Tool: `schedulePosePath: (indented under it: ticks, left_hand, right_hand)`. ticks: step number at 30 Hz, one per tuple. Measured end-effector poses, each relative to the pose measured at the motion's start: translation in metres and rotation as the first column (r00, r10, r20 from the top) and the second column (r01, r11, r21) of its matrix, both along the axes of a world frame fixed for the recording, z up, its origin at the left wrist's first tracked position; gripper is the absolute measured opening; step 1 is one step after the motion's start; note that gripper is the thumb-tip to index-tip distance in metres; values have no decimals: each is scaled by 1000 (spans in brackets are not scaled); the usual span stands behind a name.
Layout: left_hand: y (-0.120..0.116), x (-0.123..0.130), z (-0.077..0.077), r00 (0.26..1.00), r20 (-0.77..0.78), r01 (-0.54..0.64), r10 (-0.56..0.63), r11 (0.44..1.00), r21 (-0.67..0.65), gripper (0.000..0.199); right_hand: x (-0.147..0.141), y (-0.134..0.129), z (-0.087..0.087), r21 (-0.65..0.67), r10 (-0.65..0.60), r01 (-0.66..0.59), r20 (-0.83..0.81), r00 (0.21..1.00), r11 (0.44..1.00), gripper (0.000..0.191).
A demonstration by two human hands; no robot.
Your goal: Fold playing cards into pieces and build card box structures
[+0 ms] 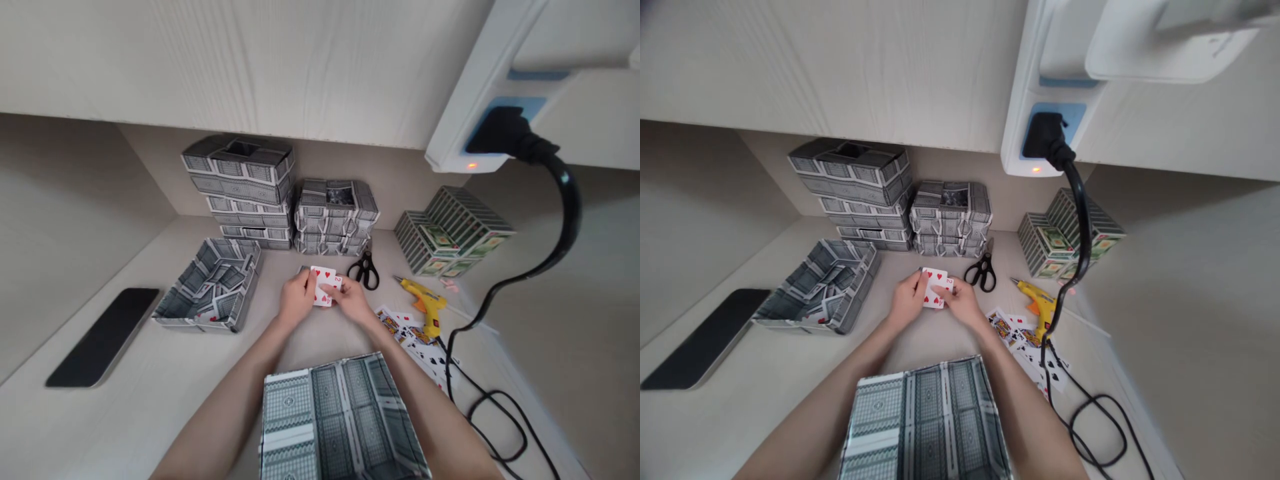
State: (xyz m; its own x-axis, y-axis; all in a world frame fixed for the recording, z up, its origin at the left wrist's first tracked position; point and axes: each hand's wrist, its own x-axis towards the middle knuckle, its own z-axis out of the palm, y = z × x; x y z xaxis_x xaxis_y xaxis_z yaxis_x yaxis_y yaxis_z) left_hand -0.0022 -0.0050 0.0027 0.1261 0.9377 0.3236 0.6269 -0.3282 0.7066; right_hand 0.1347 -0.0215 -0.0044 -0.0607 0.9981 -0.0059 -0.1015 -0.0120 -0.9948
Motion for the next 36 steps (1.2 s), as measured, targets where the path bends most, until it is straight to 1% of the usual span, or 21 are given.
schedulePosePath:
  ticks: [3, 8, 11, 14, 17, 21, 23, 24, 25, 27, 29, 31, 36]
  left_hand:
    - [-1, 0, 0, 999, 29, -19, 19, 1000, 5, 36]
    - [-1, 2, -1, 996, 35, -78, 79, 997, -19, 39]
    - [2, 2, -1, 988, 125, -87, 92, 995, -47, 42]
    - [6, 1, -2, 967, 241, -63, 83, 994, -90, 44]
    - [11, 0, -4, 921, 386, 17, 52, 985, -173, 45]
    - [17, -3, -3, 781, 623, 188, 42, 936, -298, 48]
    - [18, -5, -1, 731, 682, 271, 26, 906, -325, 45]
    - [18, -6, -1, 725, 688, 306, 0, 896, -322, 43]
    - [18, -7, 0, 732, 681, 329, -33, 892, -310, 40]
    - [18, -8, 1, 769, 632, 339, -92, 898, -282, 37]
    - [18, -9, 1, 810, 573, 320, -123, 912, -257, 35]
    - [19, -9, 0, 836, 531, 304, -140, 923, -235, 35]
    - [19, -8, -2, 847, 510, 293, -153, 933, -207, 32]
  right_hand:
    - [0, 0, 0, 1, 8, -8, 20, 1000, 1000, 27]
    - [2, -1, 0, 20, 35, -36, 55, 998, 999, 30]
    - [3, -1, 1, 64, 55, -60, 77, 995, 996, 29]
    - [4, 0, 1, 86, 51, -58, 78, 996, 995, 30]
    - [6, 2, 0, 46, 17, -19, 43, 999, 999, 33]
    - [8, 4, 0, 30, -50, 50, 4, 999, 998, 36]
    - [8, 5, 1, 35, -72, 72, -7, 997, 997, 36]
    - [9, 4, 2, 36, -80, 81, -12, 997, 996, 35]
    - [9, 4, 2, 37, -87, 88, -14, 996, 995, 35]
    - [9, 4, 3, 39, -97, 98, -16, 995, 994, 34]
    - [9, 4, 3, 40, -100, 101, -18, 995, 994, 34]
    - [9, 4, 2, 37, -101, 102, -20, 995, 994, 35]
    - [10, 4, 2, 41, -103, 103, -16, 995, 994, 35]
